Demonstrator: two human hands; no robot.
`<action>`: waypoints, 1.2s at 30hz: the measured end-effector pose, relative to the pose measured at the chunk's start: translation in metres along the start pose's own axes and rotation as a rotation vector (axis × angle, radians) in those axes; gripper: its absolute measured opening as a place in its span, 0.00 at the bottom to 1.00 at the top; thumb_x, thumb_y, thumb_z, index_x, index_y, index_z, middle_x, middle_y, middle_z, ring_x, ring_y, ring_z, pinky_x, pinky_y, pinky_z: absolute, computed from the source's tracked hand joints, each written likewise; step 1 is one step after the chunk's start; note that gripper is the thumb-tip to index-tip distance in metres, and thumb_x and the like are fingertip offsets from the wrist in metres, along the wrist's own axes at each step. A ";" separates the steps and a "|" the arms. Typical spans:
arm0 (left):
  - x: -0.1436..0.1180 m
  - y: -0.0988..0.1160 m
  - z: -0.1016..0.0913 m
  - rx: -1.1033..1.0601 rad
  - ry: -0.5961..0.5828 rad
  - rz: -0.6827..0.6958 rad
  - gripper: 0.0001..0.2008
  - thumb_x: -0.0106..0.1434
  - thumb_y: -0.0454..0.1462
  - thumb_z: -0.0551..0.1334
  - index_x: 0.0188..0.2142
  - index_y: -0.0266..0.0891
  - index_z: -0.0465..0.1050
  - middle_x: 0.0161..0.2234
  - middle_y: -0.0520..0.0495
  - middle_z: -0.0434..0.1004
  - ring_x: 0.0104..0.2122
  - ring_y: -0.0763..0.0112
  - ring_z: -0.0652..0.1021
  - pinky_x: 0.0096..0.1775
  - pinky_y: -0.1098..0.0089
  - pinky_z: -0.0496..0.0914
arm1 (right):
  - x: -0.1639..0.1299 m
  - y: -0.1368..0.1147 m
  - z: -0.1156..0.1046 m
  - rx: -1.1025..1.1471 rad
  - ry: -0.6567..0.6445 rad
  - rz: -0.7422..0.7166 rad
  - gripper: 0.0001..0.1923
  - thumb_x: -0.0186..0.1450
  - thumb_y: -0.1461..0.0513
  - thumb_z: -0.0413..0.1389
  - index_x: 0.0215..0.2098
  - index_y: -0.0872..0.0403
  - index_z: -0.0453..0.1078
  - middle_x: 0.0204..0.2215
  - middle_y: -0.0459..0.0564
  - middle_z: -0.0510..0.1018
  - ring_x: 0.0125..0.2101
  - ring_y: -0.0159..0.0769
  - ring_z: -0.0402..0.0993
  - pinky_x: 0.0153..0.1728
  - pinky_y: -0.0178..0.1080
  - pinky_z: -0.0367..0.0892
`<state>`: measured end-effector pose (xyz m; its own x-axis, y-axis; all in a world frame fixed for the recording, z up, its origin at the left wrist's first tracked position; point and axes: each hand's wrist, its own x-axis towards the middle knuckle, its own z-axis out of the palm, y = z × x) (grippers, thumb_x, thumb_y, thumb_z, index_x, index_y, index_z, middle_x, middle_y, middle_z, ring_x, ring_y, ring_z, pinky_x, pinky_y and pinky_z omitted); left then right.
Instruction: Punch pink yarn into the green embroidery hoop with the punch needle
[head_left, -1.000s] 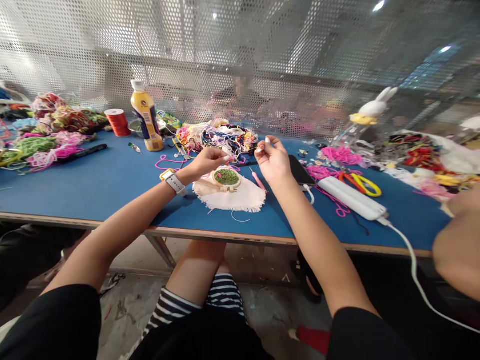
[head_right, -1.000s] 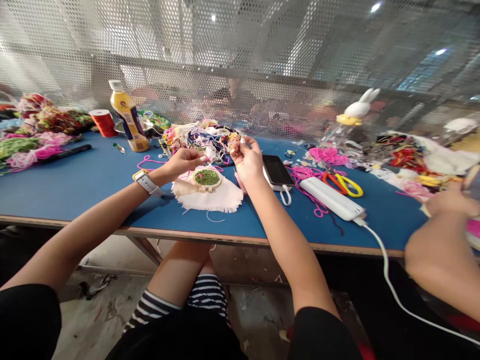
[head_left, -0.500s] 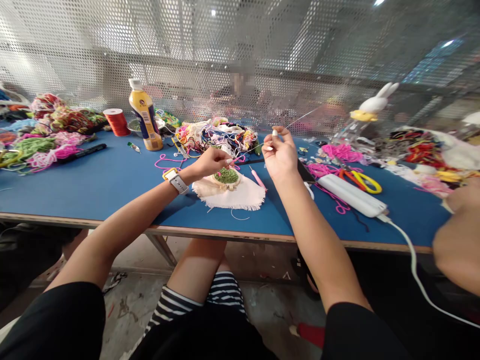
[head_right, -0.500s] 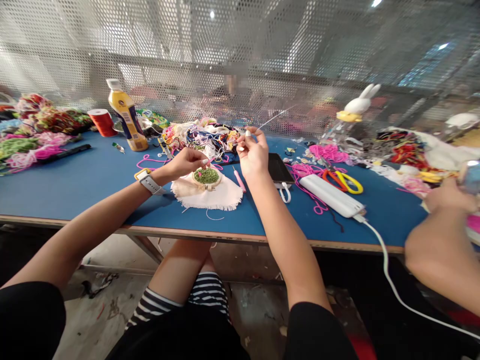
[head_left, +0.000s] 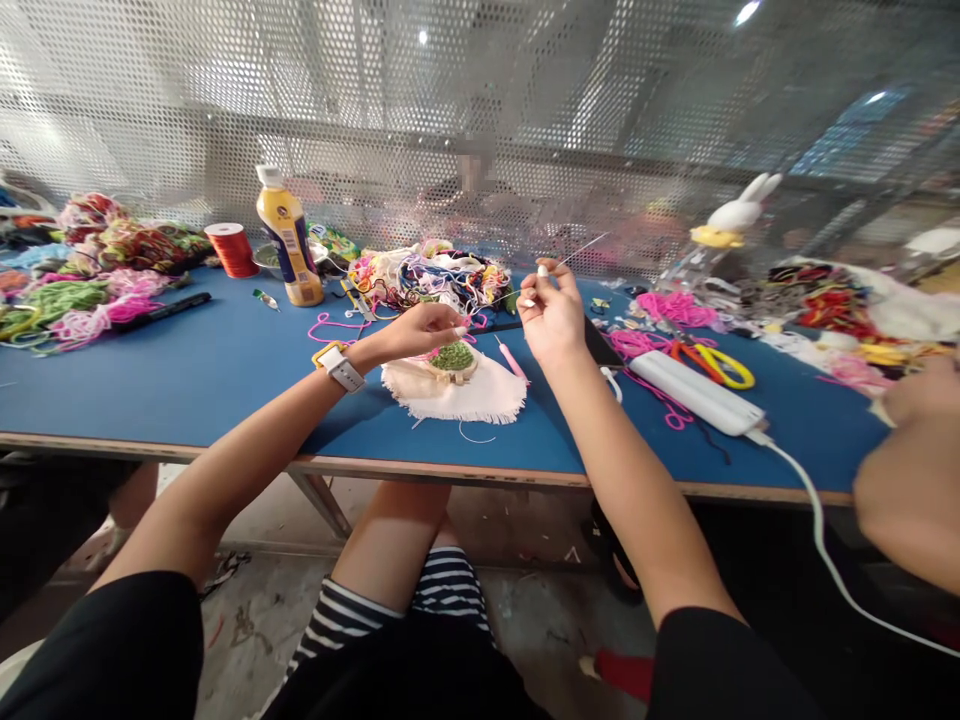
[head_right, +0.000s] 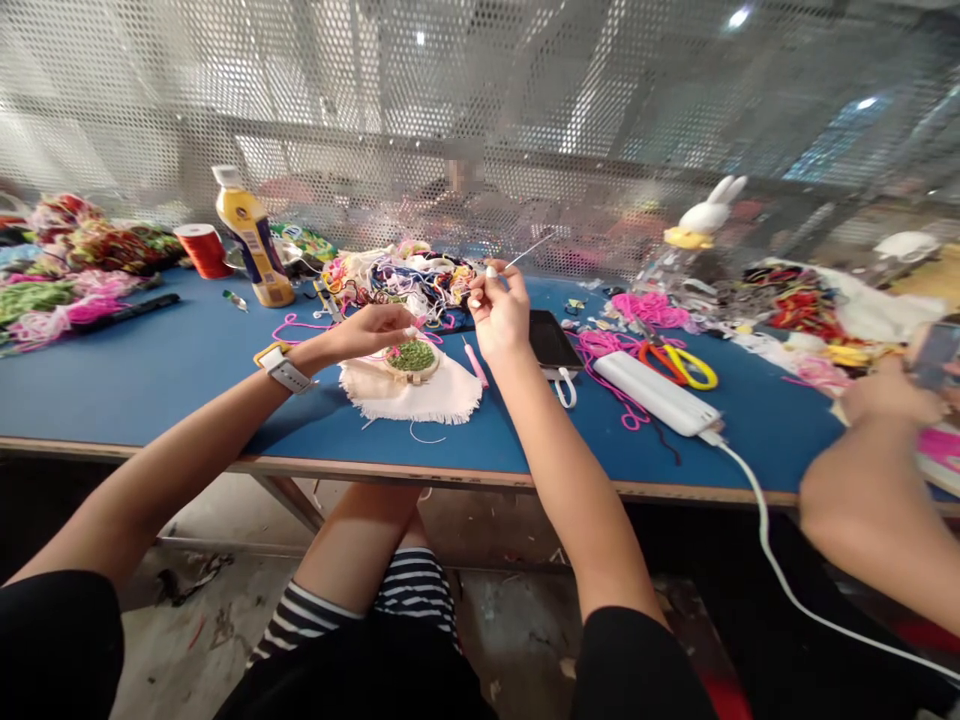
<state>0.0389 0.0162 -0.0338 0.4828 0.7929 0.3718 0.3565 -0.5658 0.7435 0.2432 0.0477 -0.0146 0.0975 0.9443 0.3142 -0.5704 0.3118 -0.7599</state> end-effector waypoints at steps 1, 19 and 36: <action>-0.001 0.001 0.002 0.002 0.036 0.011 0.18 0.58 0.42 0.64 0.45 0.34 0.74 0.42 0.39 0.78 0.39 0.68 0.78 0.39 0.70 0.70 | -0.002 0.001 0.002 -0.002 -0.010 0.004 0.09 0.65 0.70 0.51 0.31 0.50 0.62 0.18 0.37 0.67 0.17 0.21 0.62 0.19 0.24 0.60; 0.005 0.000 0.011 0.001 0.361 -0.094 0.11 0.52 0.42 0.64 0.26 0.34 0.74 0.24 0.46 0.78 0.24 0.70 0.76 0.28 0.71 0.69 | -0.012 0.009 0.014 0.036 -0.046 0.077 0.08 0.66 0.69 0.52 0.31 0.51 0.62 0.18 0.38 0.70 0.19 0.21 0.65 0.22 0.25 0.62; 0.007 -0.003 -0.011 0.271 0.342 -0.139 0.11 0.55 0.43 0.63 0.25 0.36 0.74 0.21 0.47 0.77 0.23 0.71 0.73 0.26 0.74 0.64 | -0.009 0.006 0.013 0.072 -0.060 0.088 0.07 0.65 0.69 0.53 0.31 0.51 0.63 0.19 0.39 0.71 0.20 0.24 0.65 0.24 0.27 0.62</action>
<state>0.0330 0.0263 -0.0276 0.1402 0.8687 0.4751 0.6178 -0.4517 0.6436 0.2279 0.0393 -0.0144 -0.0029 0.9589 0.2836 -0.6322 0.2180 -0.7435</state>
